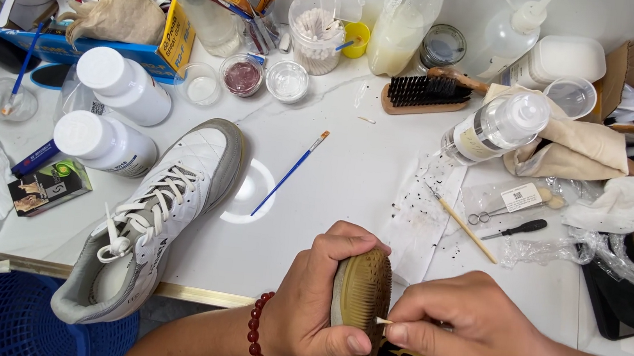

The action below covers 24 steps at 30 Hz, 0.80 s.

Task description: Cleaning the sole of a sneaker using a cotton swab and cleaning solution at a repair bench.

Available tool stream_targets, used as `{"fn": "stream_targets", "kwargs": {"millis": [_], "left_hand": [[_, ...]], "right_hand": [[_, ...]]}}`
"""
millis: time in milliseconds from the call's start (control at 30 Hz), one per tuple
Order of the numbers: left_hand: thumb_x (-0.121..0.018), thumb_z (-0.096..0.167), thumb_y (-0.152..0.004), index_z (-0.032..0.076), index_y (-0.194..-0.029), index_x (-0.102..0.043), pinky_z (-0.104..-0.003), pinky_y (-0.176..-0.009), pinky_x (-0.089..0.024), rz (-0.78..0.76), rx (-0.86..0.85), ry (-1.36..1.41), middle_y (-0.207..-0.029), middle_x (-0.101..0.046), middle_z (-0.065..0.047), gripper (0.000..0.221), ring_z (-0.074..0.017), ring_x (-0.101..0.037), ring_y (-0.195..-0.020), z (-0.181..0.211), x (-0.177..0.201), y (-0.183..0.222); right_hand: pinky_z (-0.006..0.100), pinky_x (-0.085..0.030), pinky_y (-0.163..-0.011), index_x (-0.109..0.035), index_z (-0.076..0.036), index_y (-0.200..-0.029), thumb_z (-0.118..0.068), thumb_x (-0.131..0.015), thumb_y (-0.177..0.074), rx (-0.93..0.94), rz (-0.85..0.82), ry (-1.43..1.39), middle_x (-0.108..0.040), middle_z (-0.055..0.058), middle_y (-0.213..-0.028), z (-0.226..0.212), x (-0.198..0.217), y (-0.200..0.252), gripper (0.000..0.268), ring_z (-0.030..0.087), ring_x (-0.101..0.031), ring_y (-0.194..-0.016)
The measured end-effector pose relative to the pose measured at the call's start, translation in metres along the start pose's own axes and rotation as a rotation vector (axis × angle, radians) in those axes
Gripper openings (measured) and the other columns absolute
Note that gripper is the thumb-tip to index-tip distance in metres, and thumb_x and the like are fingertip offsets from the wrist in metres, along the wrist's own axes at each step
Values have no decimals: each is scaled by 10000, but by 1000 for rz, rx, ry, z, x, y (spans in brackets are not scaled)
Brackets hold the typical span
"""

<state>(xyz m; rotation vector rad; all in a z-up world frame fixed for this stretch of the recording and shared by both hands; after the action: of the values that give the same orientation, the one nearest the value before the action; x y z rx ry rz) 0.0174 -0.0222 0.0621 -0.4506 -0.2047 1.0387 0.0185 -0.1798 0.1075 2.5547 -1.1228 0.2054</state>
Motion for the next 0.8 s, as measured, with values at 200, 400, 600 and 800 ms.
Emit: {"fn": "stream_targets", "kwargs": {"millis": [200, 400, 600, 800], "left_hand": [[-613, 662, -981, 0, -1393, -335, -366, -964, -573, -7, 68, 78, -1295, -559, -258, 828, -247, -654, -1118, 12, 2, -15], [-616, 612, -1050, 6, -1493, -326, -347, -987, -580, -45, -14, 3, -1386, -564, -239, 805, -247, -661, -1143, 8, -4, -3], [-615, 624, -1059, -3, -1514, -341, -331, -922, -564, 13, 17, -44, -1367, -581, -236, 822, -216, -650, -1066, 1, -7, 2], [-589, 634, -1069, -19, -1455, -348, -343, -926, -561, 48, -5, -181, -1311, -623, -213, 797, -238, -629, -1111, 2, -12, 4]], "right_hand": [[278, -404, -509, -731, 78, -861, -104, -737, -919, -384, -133, -652, -636, 27, -672, 49, -16, 2, 191, 88, -523, -580], [278, -463, -564, -716, -1, -869, -95, -713, -911, -22, -196, -41, -651, 31, -721, -28, 9, -14, 103, 144, -598, -654], [346, -463, -567, -557, -92, -770, -197, -674, -738, 527, -196, 905, -522, 42, -717, -61, -12, 12, 160, 223, -569, -646], [337, -422, -477, -564, -34, -756, -212, -620, -774, 656, -226, 1426, -507, 51, -649, -52, -41, 27, 187, 216, -550, -591]]}}
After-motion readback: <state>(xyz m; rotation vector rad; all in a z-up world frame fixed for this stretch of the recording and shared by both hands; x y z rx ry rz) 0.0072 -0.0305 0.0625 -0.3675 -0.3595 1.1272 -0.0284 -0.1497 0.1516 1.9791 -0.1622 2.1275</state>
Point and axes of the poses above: each hand's wrist, its own y-axis away from the middle knuckle, its own x-axis out of the back of the hand, z = x × y, the point moved 7 cm from there along -y, towards the middle knuckle
